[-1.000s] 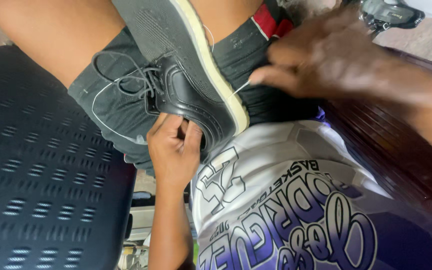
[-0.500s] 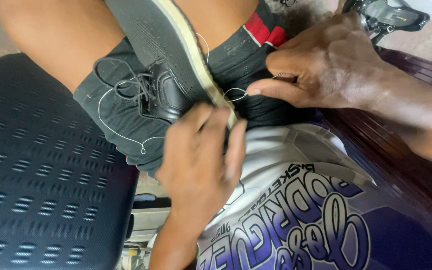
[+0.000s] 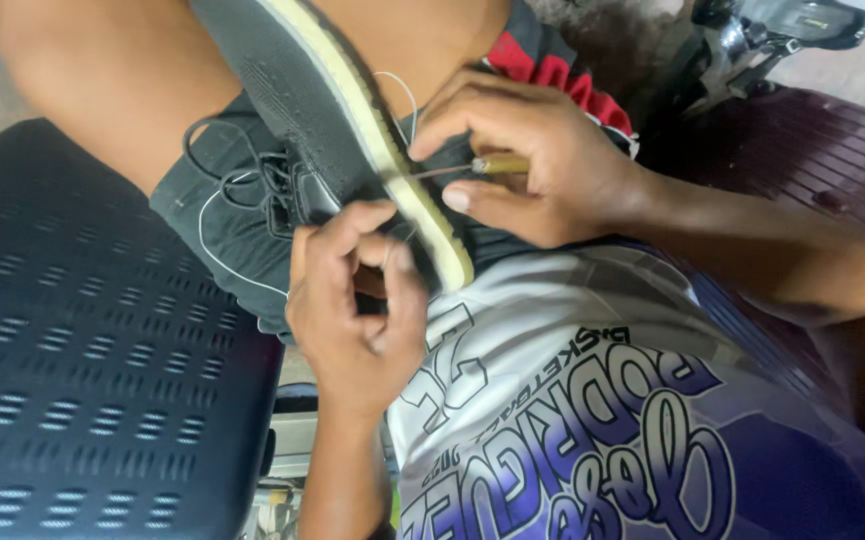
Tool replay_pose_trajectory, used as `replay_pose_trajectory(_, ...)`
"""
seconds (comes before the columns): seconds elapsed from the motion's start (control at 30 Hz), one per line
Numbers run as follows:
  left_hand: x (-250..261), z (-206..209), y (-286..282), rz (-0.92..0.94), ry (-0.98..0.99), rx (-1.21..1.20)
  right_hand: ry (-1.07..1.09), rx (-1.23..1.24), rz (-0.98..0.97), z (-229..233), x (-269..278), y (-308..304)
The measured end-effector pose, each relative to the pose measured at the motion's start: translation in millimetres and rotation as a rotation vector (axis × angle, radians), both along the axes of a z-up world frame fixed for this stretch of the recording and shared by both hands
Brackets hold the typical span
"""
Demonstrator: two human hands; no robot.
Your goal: The person sews the sole of a black shoe using a needle and white thread. They repeatedly push the needle through the shoe's sole and pull the thread tight, working along the edge of the sole.
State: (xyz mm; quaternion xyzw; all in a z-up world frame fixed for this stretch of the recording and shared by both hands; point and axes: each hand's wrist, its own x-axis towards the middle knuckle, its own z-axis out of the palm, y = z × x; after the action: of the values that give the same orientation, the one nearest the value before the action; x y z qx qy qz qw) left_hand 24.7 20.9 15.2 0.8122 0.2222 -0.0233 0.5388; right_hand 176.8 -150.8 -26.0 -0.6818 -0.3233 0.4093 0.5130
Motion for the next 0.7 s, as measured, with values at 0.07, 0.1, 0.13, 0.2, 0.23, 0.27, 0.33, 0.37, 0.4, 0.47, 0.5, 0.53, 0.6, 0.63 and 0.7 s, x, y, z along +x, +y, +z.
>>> replay_pose_trajectory(0.07, -8, 0, 0, 0.053, -0.004, -0.082, -0.102, -0.103, 0.060, -1, -6, 1)
replay_pose_trajectory(0.1, -11, 0, 0, 0.055, -0.013, -0.102, -0.108, -0.099, 0.070, -1, -8, 2)
replay_pose_trajectory(0.13, -14, 1, 0, 0.057, -0.021, -0.121, -0.115, -0.095, 0.080, 0, -9, 2)
replay_pose_trajectory(0.2, -19, 1, -3, 0.127, 0.007, -0.158, -0.079, -0.092, 0.079, 0, -11, 5)
replay_pose_trajectory(0.23, -21, 2, -5, 0.167, 0.022, -0.177, -0.030, -0.091, 0.075, 1, -11, 8)
replay_pose_trajectory(0.27, -22, 2, -5, 0.171, -0.006, -0.212, 0.019, -0.090, 0.071, 1, -12, 10)
replay_pose_trajectory(0.33, -22, 0, -5, 0.180, -0.069, -0.281, 0.213, -0.242, 0.119, 1, -8, 10)
replay_pose_trajectory(0.37, -22, 1, -5, 0.210, -0.065, -0.342, 0.314, -0.314, 0.153, 0, -6, 10)
replay_pose_trajectory(0.4, -21, 1, -5, 0.240, -0.061, -0.403, 0.378, -0.304, 0.203, 0, -3, 8)
replay_pose_trajectory(0.47, -18, 5, -2, 0.251, 0.034, -0.430, 0.509, -0.287, 0.286, -1, 4, 1)
replay_pose_trajectory(0.5, -14, 8, 1, 0.233, 0.118, -0.399, 0.458, -0.301, 0.295, 0, 5, -3)
replay_pose_trajectory(0.53, -10, 11, 3, 0.213, 0.201, -0.369, 0.407, -0.316, 0.303, 2, 8, -7)
replay_pose_trajectory(0.6, -1, 14, 5, 0.015, 0.066, -0.239, 0.387, -0.336, 0.307, 10, 13, -11)
replay_pose_trajectory(0.63, 4, 15, 7, -0.083, -0.006, -0.172, 0.411, -0.344, 0.297, 17, 14, -12)
replay_pose_trajectory(0.7, 11, 17, 10, -0.200, -0.018, -0.092, 0.445, -0.300, 0.270, 30, 17, -12)
